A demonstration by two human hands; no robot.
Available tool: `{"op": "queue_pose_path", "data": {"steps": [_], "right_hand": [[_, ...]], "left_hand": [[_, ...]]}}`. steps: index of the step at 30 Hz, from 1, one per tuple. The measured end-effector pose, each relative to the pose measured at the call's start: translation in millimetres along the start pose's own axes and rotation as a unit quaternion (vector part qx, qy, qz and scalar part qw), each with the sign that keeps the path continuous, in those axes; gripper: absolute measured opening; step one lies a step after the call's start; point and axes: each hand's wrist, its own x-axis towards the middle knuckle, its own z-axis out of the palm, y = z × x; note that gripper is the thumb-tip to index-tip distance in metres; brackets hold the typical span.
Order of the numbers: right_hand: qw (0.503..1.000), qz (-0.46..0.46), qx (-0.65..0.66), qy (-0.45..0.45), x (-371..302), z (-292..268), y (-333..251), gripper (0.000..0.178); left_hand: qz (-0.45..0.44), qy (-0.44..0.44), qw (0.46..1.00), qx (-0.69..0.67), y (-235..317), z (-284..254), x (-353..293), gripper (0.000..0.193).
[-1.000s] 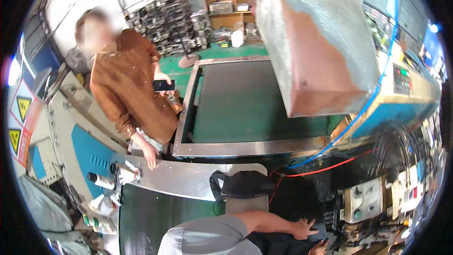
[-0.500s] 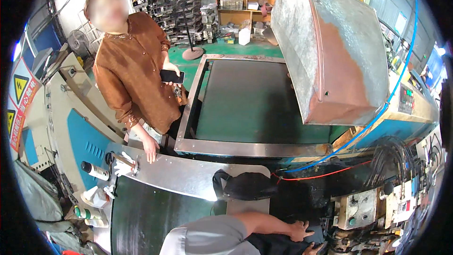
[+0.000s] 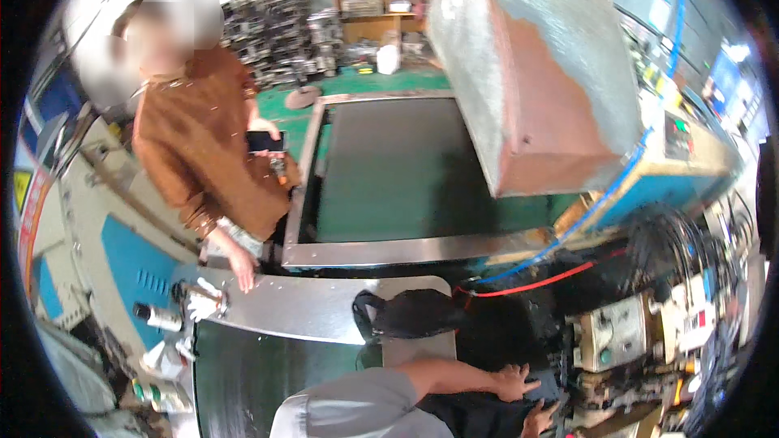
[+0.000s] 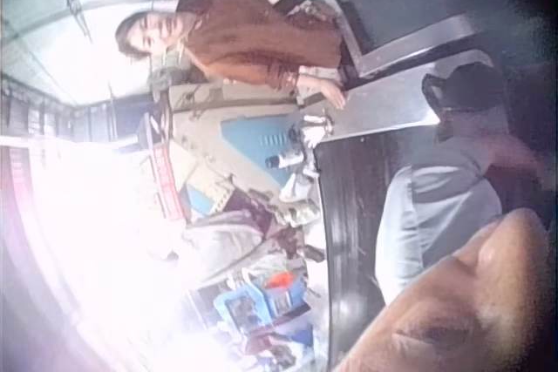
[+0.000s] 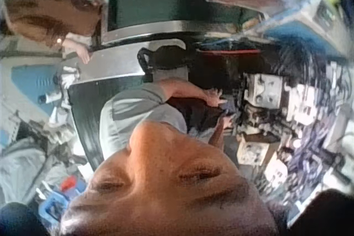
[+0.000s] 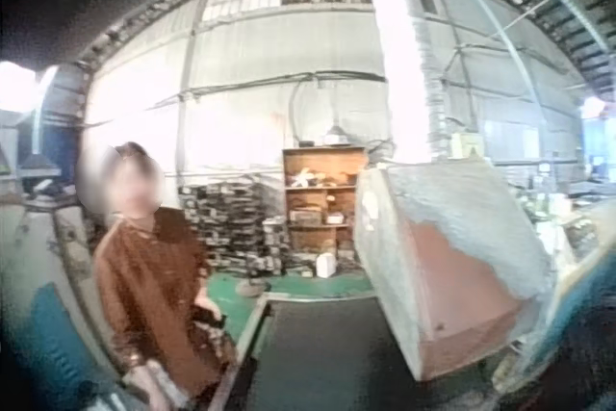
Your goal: Operate a toe-lasting machine to pull the upper over the last and secure the sole.
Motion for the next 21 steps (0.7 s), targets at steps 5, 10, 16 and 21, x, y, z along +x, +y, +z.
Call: {"op": "queue_pose_path", "data": {"steps": [5, 10, 16, 21], "right_hand": [[0.997, -0.013, 0.06, -0.045, -15, -11, -12, 0.089], [0.984, 0.097, 0.124, -0.085, -38, -47, -41, 0.084], [0.982, 0.117, 0.124, -0.087, -54, -58, -43, 0.081], [0.981, 0.123, 0.138, -0.059, -57, -57, -36, 0.08]], "left_hand": [[-0.038, 0.013, 0.999, -0.002, 2, 7, 8, 0.086], [-0.071, -0.025, 0.997, -0.037, -3, -1, 24, 0.097], [0.136, 0.043, 0.934, -0.327, 65, -157, 57, 0.104], [0.337, 0.12, 0.794, -0.491, 183, -270, 90, 0.069]]}}
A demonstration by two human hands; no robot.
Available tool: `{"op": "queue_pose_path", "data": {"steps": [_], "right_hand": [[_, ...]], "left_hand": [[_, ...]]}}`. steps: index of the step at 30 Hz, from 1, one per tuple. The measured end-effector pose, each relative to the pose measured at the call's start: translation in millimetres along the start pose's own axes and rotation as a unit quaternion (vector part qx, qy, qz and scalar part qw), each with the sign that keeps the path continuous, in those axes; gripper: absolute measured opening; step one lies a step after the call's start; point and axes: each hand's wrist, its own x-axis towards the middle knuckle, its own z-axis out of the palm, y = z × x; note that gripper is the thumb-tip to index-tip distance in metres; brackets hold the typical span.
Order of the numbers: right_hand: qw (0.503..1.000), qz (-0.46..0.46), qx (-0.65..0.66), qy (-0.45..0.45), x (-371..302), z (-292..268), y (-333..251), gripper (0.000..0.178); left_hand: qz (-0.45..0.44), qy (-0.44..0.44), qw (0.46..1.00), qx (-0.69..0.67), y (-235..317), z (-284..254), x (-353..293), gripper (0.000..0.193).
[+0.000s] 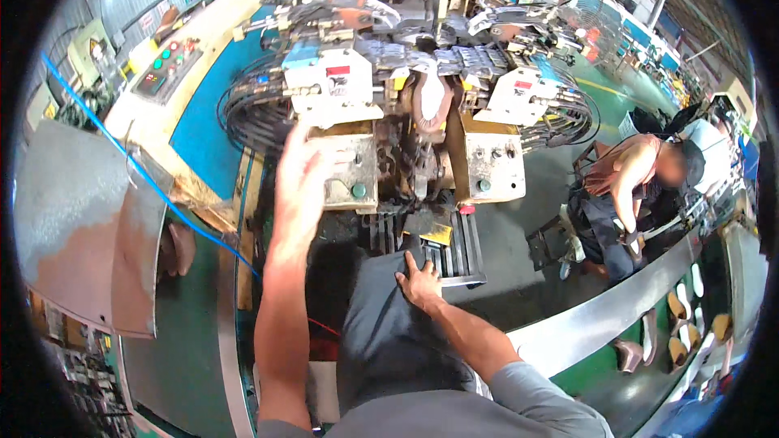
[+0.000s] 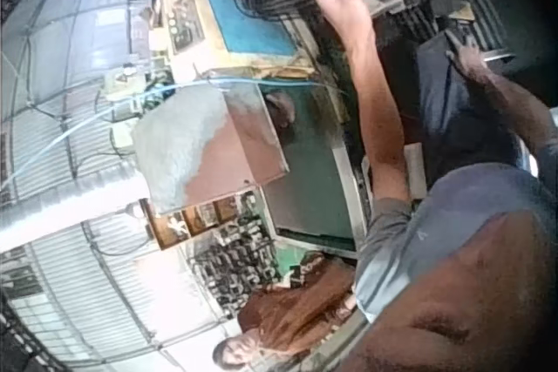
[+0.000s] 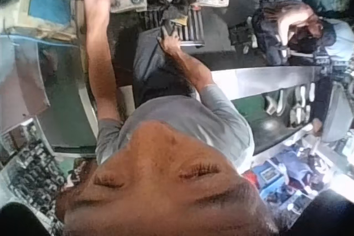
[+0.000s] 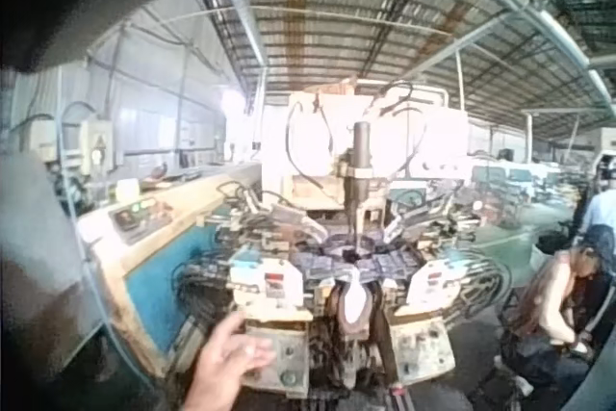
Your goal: Operate a toe-lasting machine to pull the upper over the last and secure the sole.
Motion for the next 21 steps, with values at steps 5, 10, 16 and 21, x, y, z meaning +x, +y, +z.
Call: {"op": "queue_pose_path", "data": {"steps": [5, 10, 16, 21], "right_hand": [[0.999, 0.013, 0.046, -0.007, 4, -7, 14, 0.08], [0.997, 0.004, 0.072, 0.014, 15, 4, 33, 0.075], [0.95, -0.163, 0.196, 0.178, 8, -62, 18, 0.044], [0.81, -0.412, 0.357, 0.217, -46, -239, -50, 0.031]], "left_hand": [[-0.125, -0.025, 0.987, 0.096, -98, 45, 75, 0.04], [-0.292, 0.036, 0.954, 0.051, -195, 79, 143, 0.07], [-0.339, -0.135, 0.907, -0.211, -243, 124, 178, 0.052], [-0.257, -0.092, 0.938, -0.214, -195, 116, 145, 0.057]]}}
